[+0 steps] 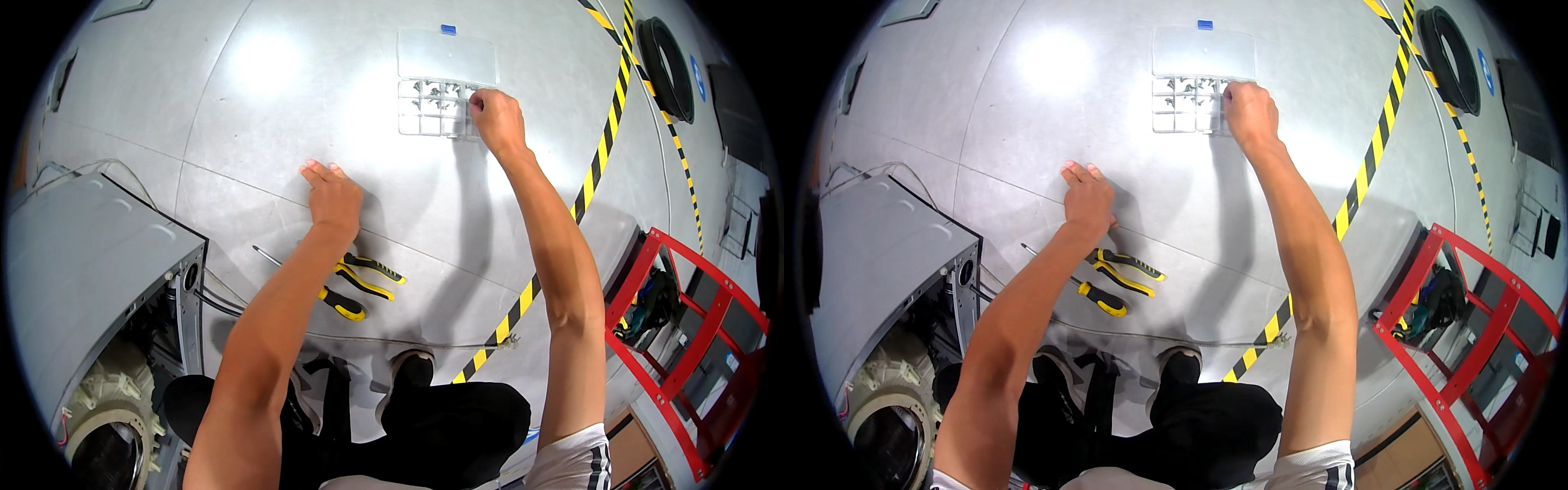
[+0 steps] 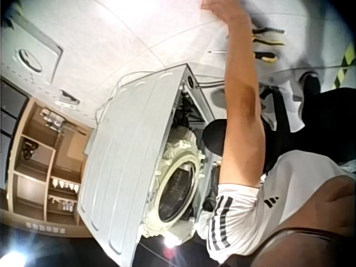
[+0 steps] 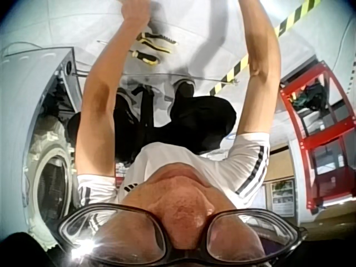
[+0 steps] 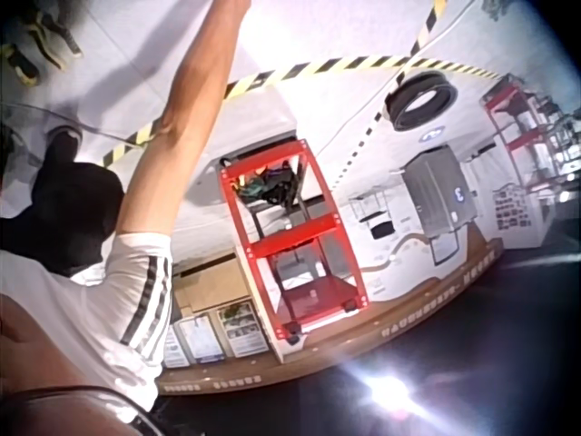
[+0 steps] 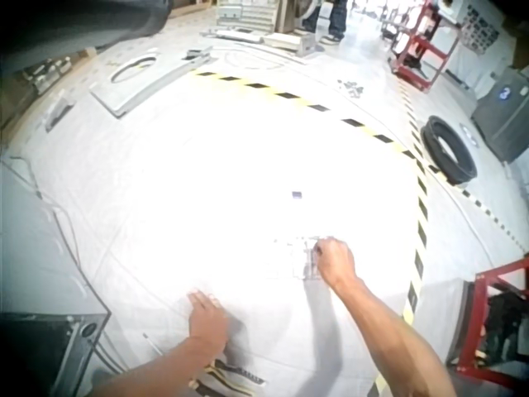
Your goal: The person unscrews a part from a washing machine frame with a screwdriver, places a screw into a parts tray, and then uses pliers to loosen a metal clamp on a black rubber hose connected to the white pump housing.
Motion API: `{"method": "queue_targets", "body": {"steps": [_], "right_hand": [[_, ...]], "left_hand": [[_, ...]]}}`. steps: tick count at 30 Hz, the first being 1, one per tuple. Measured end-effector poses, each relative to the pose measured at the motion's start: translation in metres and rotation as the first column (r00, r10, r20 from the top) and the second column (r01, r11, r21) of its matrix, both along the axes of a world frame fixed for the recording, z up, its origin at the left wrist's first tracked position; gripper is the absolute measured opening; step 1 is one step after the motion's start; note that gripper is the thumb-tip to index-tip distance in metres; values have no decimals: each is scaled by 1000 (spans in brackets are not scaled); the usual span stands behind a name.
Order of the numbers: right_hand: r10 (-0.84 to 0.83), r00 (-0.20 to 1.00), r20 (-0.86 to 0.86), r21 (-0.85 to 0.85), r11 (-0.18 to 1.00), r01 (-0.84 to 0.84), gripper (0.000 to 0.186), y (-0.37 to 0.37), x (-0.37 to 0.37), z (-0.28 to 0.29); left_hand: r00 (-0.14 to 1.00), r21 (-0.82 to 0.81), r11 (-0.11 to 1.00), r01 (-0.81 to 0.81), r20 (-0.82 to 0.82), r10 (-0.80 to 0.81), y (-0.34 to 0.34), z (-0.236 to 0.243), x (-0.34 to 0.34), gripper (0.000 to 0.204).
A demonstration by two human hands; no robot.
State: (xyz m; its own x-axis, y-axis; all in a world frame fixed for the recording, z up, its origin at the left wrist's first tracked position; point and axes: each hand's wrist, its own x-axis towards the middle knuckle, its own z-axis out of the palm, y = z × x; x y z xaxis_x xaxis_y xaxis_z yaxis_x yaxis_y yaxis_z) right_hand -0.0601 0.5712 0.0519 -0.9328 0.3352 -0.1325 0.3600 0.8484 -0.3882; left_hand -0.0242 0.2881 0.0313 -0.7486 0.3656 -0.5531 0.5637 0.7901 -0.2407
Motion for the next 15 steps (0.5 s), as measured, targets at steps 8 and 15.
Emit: {"method": "queue_targets", "body": {"steps": [8, 15], "right_hand": [[40, 999, -12, 26, 999, -40, 11, 6, 1, -2], [-189, 917, 351, -432, 836, 337, 10, 9, -20, 22]], "left_hand": [[999, -26, 999, 42, 28, -41, 8, 14, -2, 113], [996, 0, 998, 66, 54, -66, 7, 25, -5, 97]]}}
